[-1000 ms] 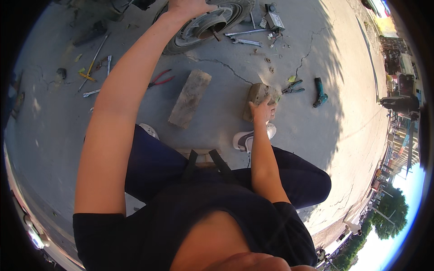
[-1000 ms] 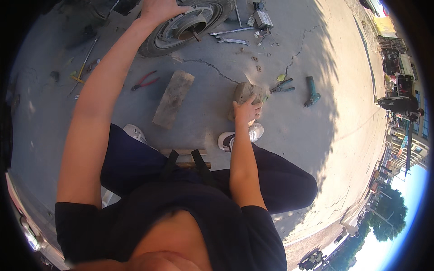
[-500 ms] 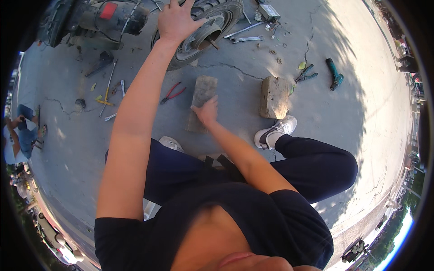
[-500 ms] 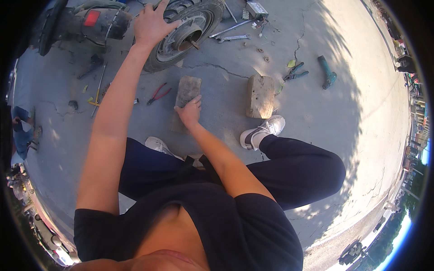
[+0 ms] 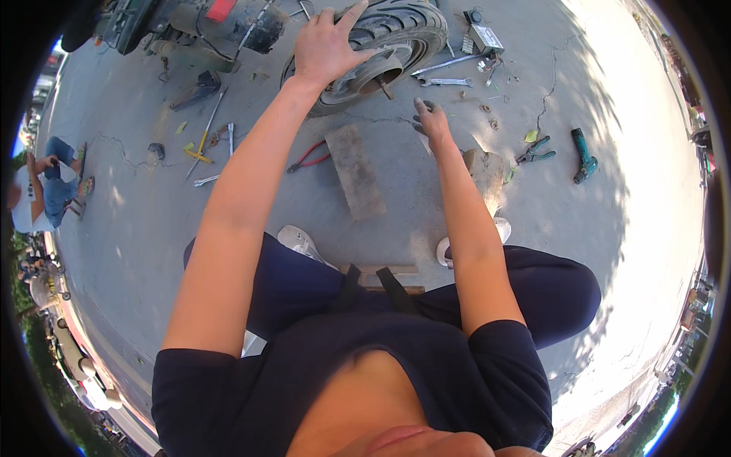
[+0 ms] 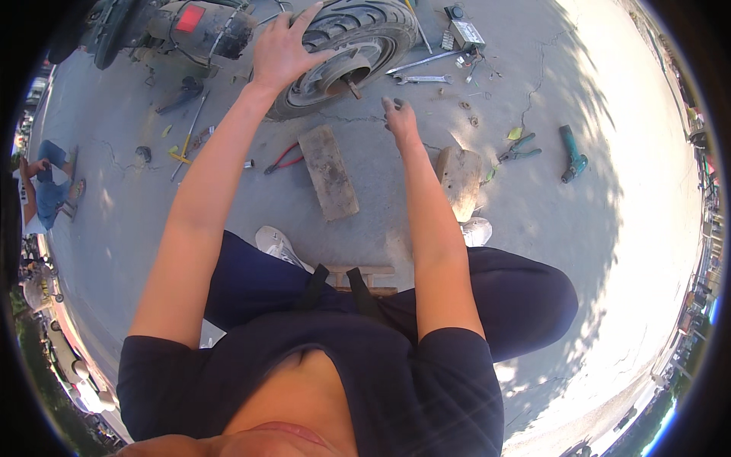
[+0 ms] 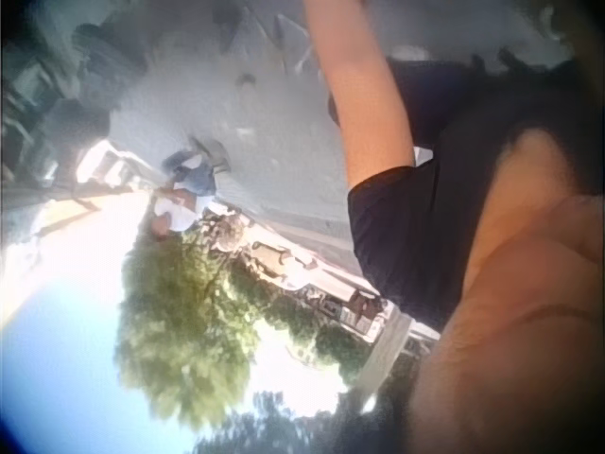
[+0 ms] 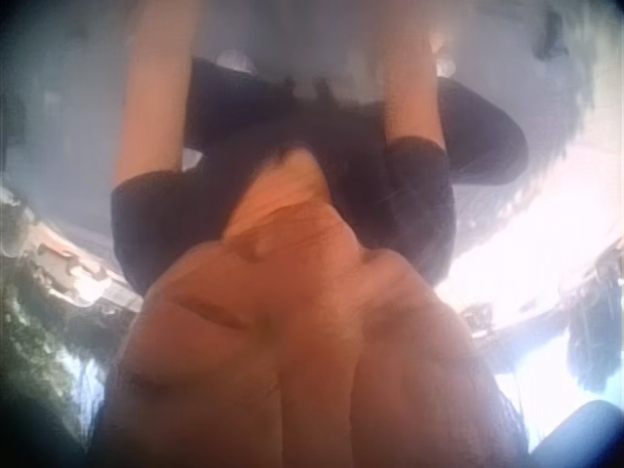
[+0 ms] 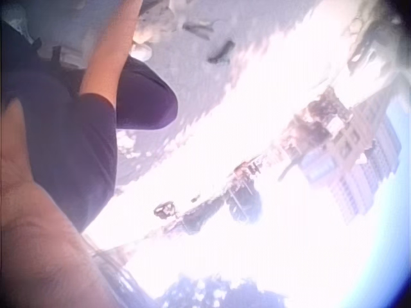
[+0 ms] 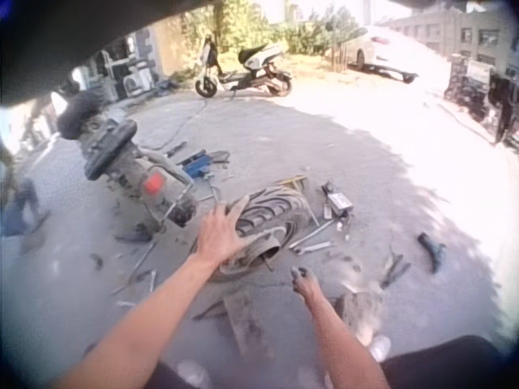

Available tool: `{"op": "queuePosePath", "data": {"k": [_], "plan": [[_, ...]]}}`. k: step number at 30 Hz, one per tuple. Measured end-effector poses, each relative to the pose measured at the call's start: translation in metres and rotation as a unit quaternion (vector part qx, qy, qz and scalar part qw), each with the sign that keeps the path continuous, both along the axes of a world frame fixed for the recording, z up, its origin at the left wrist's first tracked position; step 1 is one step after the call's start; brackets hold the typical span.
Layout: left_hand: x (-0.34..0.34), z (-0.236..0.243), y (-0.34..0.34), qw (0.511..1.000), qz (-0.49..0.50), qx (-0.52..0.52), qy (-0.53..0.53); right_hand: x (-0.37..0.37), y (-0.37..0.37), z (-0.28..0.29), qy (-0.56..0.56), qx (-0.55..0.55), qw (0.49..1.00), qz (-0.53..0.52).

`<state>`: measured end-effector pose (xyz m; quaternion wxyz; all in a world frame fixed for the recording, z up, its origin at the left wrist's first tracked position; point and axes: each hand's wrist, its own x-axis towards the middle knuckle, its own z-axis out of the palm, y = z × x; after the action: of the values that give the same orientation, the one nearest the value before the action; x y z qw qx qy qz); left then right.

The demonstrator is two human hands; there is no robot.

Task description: The person sits on the ground and works on a motorcycle tire, using hands and tools to remove and reposition the tire on the rim. They repeatedly adjust the tire bead and use a tool to pry the tire into place.

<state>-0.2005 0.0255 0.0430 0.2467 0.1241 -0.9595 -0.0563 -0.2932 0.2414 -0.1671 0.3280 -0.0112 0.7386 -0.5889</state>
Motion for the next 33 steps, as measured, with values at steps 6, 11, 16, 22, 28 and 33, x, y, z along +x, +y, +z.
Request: {"op": "queuePosePath", "data": {"k": [6, 11, 16, 22, 28, 33], "plan": [[0.027, -0.036, -0.031, 0.991, -0.051, -0.078, 0.099, -0.055, 0.003, 0.101, -0.041, -0.195, 0.973, -0.119], [0.052, -0.035, -0.028, 0.990, -0.091, -0.090, 0.057, -0.032, -0.004, 0.121, -0.171, -0.331, 0.922, -0.108], [0.071, -0.040, 0.012, 0.985, -0.104, -0.135, 0.004, -0.005, -0.011, 0.119, -0.247, -0.356, 0.884, -0.175], [0.087, -0.048, 0.086, 0.981, -0.125, -0.150, -0.002, -0.008, 0.022, 0.093, -0.272, -0.367, 0.853, -0.252], [0.093, -0.081, 0.135, 0.980, -0.132, -0.144, 0.028, -0.019, 0.056, 0.078, -0.239, -0.313, 0.885, -0.247], [0.089, -0.084, 0.136, 0.982, -0.115, -0.140, 0.051, -0.028, 0.053, 0.074, -0.211, -0.287, 0.901, -0.246]]}}
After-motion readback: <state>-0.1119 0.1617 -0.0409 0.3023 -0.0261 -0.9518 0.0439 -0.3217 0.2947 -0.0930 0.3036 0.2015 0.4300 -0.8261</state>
